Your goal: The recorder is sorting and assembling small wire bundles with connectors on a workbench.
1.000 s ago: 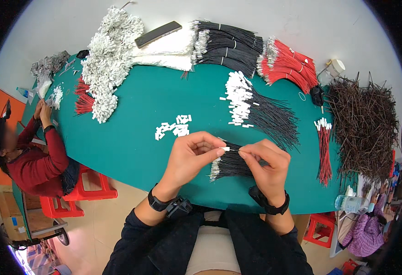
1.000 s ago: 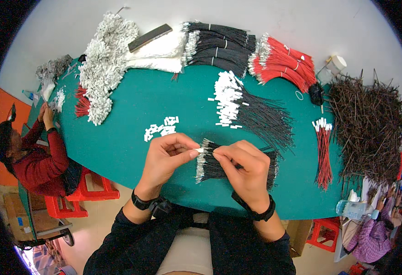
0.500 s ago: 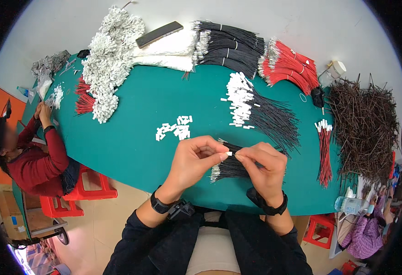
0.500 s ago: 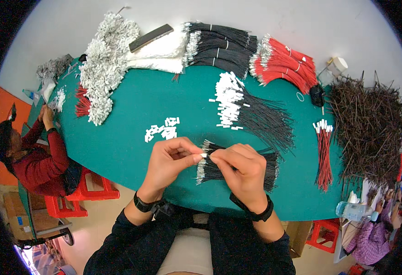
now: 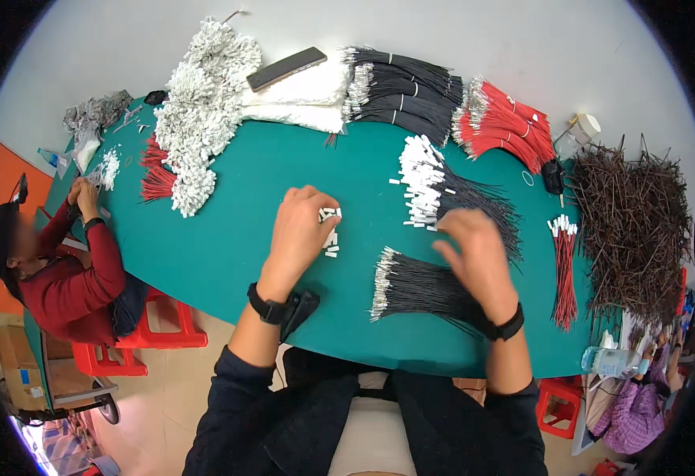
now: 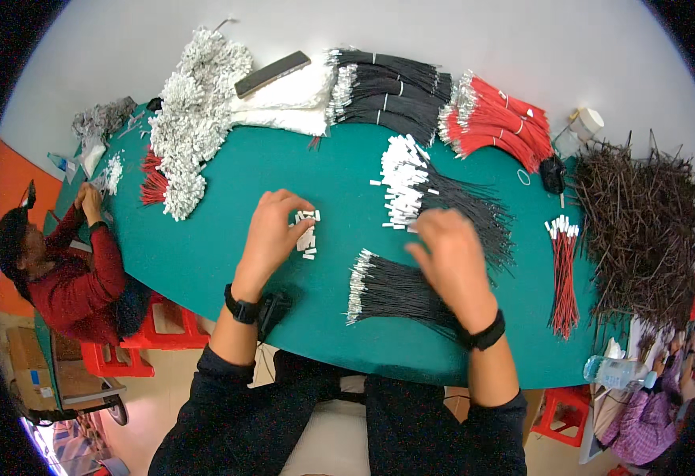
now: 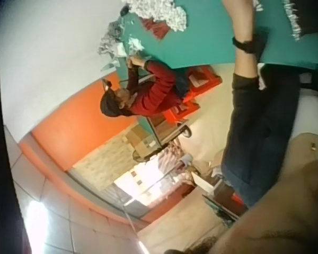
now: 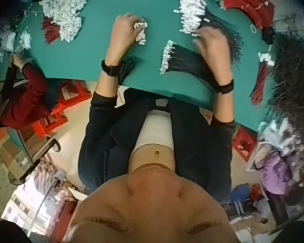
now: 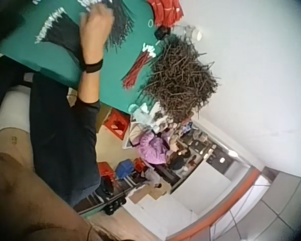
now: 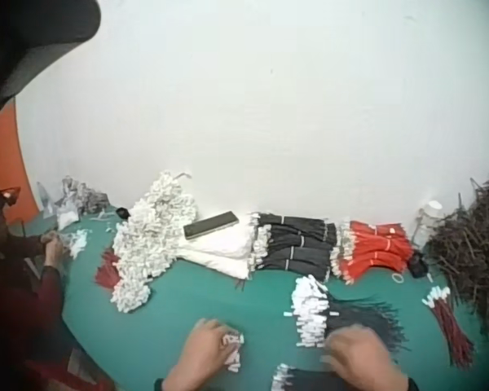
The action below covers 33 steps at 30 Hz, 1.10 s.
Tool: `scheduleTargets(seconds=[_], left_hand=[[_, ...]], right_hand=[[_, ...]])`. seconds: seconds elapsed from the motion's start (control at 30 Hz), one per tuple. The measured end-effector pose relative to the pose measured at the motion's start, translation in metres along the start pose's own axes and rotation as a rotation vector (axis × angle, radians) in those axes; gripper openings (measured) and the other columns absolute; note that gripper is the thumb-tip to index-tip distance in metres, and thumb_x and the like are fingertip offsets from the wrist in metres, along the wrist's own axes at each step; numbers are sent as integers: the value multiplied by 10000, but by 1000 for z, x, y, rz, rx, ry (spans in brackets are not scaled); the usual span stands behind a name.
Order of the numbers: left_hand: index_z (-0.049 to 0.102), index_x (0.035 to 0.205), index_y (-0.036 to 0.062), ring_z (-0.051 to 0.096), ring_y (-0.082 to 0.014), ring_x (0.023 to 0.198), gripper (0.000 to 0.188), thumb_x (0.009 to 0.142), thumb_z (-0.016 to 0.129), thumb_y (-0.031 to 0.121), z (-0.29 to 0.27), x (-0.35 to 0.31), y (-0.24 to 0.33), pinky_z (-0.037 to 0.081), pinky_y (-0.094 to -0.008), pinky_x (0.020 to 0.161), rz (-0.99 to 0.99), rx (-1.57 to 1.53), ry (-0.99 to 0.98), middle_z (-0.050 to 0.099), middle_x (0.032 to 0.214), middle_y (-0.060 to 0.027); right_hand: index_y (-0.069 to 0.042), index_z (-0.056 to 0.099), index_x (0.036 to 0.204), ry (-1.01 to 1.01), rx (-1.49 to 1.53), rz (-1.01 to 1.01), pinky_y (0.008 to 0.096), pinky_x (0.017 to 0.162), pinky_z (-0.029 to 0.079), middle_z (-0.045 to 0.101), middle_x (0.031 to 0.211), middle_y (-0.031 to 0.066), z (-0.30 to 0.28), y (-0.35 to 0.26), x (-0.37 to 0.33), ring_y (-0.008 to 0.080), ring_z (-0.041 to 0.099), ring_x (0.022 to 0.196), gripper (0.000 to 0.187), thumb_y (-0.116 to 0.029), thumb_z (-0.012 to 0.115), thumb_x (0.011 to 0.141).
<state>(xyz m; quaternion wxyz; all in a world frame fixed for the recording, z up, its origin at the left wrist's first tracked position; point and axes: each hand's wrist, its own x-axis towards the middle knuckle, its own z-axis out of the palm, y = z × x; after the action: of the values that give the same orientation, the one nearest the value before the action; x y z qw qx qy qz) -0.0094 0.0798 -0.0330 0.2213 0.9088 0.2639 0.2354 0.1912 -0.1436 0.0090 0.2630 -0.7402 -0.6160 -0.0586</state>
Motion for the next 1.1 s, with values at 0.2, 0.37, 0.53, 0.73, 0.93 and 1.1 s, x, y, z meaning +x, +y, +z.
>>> scheduleTargets(seconds=[0.2, 0.37, 0.53, 0.73, 0.93, 1.1], left_hand=[[750, 952, 50, 587, -362, 990, 251, 722, 840, 94, 30, 15, -12, 501, -457, 878, 30, 214, -81, 664, 1003, -127], [741, 979, 45, 585, -263, 986, 209, 809, 815, 142, 22, 15, -6, 506, -389, 882, -44, -154, -166, 651, 972, -78], [681, 1131, 14, 544, -163, 995, 263, 994, 691, 238, 7, -11, 29, 496, -308, 901, -476, -1566, -394, 596, 984, -27], [561, 1182, 70, 520, -174, 1031, 309, 1067, 568, 357, 13, -33, 57, 486, -325, 954, -633, -2185, -519, 515, 1062, -36], [613, 1198, 66, 564, -166, 1044, 322, 1059, 591, 356, 23, -41, 66, 495, -311, 938, -625, -2284, -511, 573, 1117, -44], [611, 1212, 65, 569, -168, 1051, 342, 1060, 585, 371, 24, -48, 74, 494, -311, 942, -647, -2332, -548, 589, 1129, -47]], right_hand=[[-12, 708, 926, -248, 203, 90, 423, 784, 521, 660, 883, 119, 31, -36, -31, 335, 628, 866, 184, -74, 795, 776], [-12, 708, 838, -191, 241, 94, 424, 737, 520, 652, 838, 95, 36, -34, -35, 316, 622, 825, 108, -66, 783, 781], [-11, 718, 831, -137, 339, 116, 421, 732, 530, 695, 832, 89, 33, -30, -39, 320, 639, 816, 80, -55, 771, 791], [9, 710, 985, -21, 692, 368, 272, 624, 515, 708, 846, 129, 16, -39, -38, 182, 679, 682, 95, 5, 726, 891], [-10, 760, 956, 166, 601, 319, 258, 498, 370, 589, 666, 50, -7, -62, -27, 93, 499, 533, 124, 11, 787, 837], [-18, 785, 911, 279, 532, 293, 269, 481, 289, 516, 599, 4, -7, -66, -25, 80, 410, 516, 148, 22, 828, 775]])
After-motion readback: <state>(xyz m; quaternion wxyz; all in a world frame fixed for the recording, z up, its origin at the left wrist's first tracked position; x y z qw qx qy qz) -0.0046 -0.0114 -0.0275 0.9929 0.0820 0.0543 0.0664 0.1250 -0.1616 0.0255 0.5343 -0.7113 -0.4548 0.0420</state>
